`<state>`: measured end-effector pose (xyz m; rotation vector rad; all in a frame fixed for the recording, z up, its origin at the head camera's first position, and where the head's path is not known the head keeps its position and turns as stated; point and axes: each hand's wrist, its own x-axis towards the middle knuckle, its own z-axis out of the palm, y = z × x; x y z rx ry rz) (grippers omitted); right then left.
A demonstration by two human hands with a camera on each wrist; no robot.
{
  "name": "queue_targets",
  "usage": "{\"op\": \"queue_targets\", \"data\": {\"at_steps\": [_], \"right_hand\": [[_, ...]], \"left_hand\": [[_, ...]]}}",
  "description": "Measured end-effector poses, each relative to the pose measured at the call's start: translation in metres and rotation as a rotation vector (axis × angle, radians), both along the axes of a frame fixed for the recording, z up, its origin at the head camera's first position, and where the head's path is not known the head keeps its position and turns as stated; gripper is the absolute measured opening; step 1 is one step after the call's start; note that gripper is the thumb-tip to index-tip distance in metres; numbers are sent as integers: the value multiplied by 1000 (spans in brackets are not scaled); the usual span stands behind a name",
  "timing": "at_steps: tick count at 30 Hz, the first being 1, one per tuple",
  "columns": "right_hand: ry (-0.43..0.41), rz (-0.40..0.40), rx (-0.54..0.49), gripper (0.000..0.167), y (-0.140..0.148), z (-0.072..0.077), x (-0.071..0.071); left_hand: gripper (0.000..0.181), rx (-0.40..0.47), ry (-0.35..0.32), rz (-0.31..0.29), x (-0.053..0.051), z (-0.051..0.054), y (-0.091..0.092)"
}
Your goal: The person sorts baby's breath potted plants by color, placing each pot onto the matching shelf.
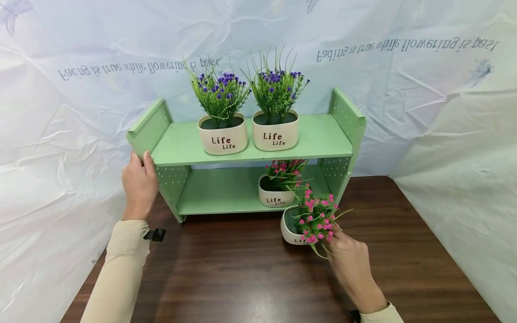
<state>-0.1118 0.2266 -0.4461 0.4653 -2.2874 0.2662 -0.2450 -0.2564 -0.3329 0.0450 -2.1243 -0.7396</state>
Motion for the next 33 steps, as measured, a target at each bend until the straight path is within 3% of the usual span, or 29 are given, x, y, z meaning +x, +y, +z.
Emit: {"op": "queue_targets", "data": {"at_steps": [5,13,20,26,33], "right_hand": [[23,24,1,27,-4,4,-4],[66,75,-12,13,-13,10,-8],[91,110,-16,26,-19,15,-12],[111,148,-16,16,-25,20,-15],[124,160,-6,38,-34,23,-19]], "left_hand": [[39,5,5,8,0,0,1],[40,2,0,4,-1,2,1],[39,4,8,-1,0,1,1],[40,7,6,2,0,2,1],[41,7,-6,5,1,1,2]]}}
